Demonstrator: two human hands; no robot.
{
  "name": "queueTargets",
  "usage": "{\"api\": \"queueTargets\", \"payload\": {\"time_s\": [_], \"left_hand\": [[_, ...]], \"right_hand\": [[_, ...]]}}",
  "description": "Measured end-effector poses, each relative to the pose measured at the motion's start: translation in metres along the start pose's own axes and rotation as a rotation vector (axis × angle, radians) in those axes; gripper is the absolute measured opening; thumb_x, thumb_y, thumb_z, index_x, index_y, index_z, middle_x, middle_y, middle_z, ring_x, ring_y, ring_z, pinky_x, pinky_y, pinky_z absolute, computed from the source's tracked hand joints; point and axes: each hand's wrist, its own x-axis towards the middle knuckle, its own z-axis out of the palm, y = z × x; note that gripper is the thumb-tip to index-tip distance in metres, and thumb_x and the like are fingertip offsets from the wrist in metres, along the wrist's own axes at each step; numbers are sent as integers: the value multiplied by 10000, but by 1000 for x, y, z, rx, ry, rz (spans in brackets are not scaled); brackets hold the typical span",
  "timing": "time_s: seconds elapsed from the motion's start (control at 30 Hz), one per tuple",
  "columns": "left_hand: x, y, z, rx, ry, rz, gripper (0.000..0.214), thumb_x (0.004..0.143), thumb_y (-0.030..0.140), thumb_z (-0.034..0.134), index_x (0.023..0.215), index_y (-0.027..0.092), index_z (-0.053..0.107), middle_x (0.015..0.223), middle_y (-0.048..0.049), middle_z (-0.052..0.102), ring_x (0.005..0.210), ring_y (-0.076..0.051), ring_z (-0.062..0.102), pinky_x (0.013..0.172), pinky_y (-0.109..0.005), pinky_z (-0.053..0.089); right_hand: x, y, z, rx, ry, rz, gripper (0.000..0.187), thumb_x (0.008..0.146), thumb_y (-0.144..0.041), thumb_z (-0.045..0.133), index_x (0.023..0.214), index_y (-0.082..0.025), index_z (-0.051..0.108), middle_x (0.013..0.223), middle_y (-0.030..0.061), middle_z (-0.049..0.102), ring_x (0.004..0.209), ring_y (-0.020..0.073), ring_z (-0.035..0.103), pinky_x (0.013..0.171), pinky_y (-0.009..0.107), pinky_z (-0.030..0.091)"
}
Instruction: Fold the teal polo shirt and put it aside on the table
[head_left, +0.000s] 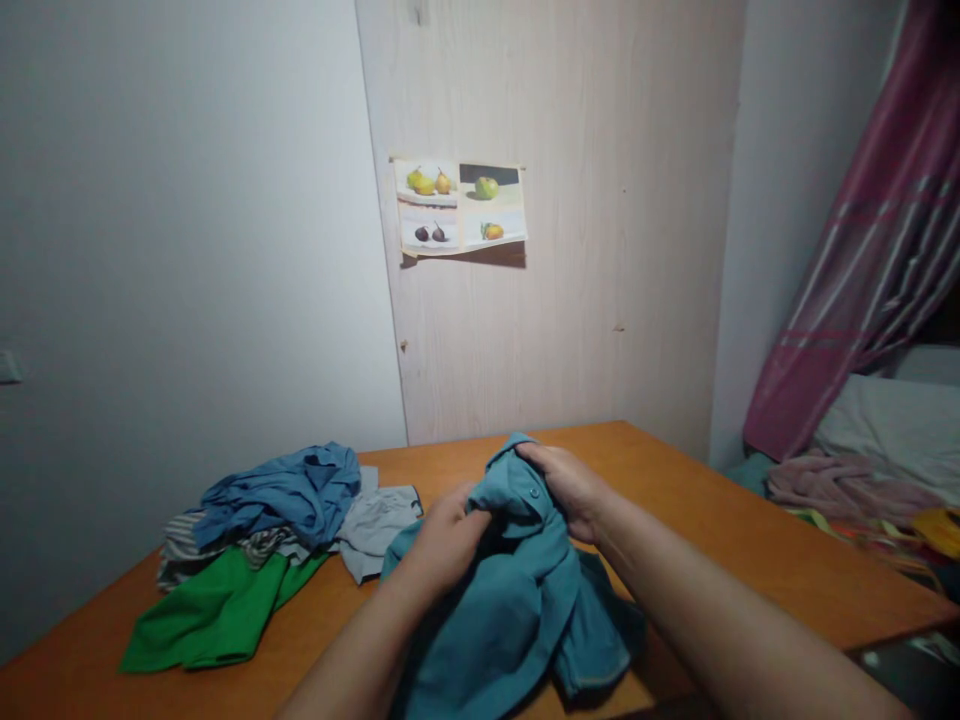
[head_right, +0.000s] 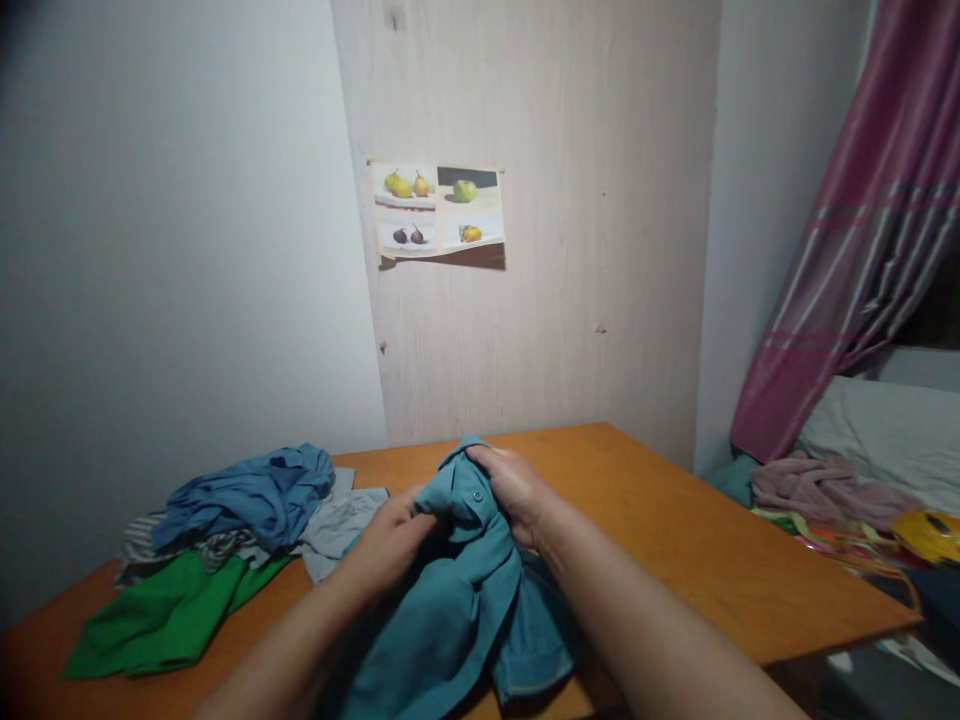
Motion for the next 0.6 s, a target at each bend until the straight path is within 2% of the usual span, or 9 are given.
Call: {"api": "queueTargets", "payload": {"time_s": [0.07, 0.13, 0.2, 0.27, 0.33, 0.43, 0.53, 0.6], "left_hand": [[5, 0, -8, -201, 75, -113, 184, 797, 300, 641, 896, 177, 737, 901, -59, 753, 892, -236, 684, 831, -322, 513], [9, 2, -20, -395, 219, -233, 148, 760, 288, 659, 824, 166, 714, 801, -50, 751, 811, -229, 701, 755, -310, 537], [12, 6, -32, -576, 338, -356, 124, 733, 292, 653, 741, 170, 680, 690, -43, 730, 720, -229, 709, 686, -319, 556], [15, 10, -40, -702, 398, -447, 135, 734, 313, 629, 720, 183, 662, 626, -35, 711, 651, -229, 710, 648, -340, 573], [18, 13, -43, -745, 451, -478, 149, 746, 334, 608, 735, 193, 659, 604, -27, 705, 614, -228, 710, 633, -358, 585], [21, 18, -40, -766, 484, -482, 190, 781, 366, 580, 750, 193, 651, 633, -40, 722, 626, -237, 723, 662, -390, 598], [17, 23, -38, -809, 409, -462, 234, 810, 386, 555, 765, 180, 656, 696, -70, 748, 692, -260, 741, 720, -428, 602], [9, 28, -41, -801, 335, -437, 242, 811, 382, 567, 795, 167, 676, 728, -85, 759, 746, -280, 748, 759, -449, 600]], "right_hand": [[0, 2, -11, -194, -55, -73, 342, 798, -504, 716, 868, -173, 663, 709, 8, 677, 673, 181, 626, 690, 311, 511], [3, 6, -25, -436, -57, -125, 361, 754, -490, 768, 883, -172, 658, 679, -21, 634, 635, 151, 576, 633, 269, 453], [7, 12, -38, -659, 43, -180, 333, 738, -450, 780, 884, -176, 661, 624, -47, 573, 589, 133, 515, 584, 247, 380], [7, 17, -41, -791, 176, -268, 280, 773, -440, 742, 872, -191, 660, 604, -54, 540, 584, 133, 485, 579, 249, 338], [-1, 20, -32, -840, 241, -369, 279, 849, -486, 658, 838, -208, 644, 626, -37, 554, 606, 144, 498, 593, 261, 331], [-25, 24, -3, -928, 132, -423, 368, 908, -579, 561, 825, -227, 626, 676, -2, 610, 618, 163, 538, 593, 277, 318], [-44, 28, 19, -1194, 42, -400, 314, 836, -540, 662, 944, -246, 649, 756, 34, 678, 662, 206, 582, 607, 297, 296], [-42, 29, 17, -1385, 51, -336, 200, 837, -399, 646, 964, -245, 654, 821, 65, 709, 720, 236, 611, 626, 309, 299]]}}
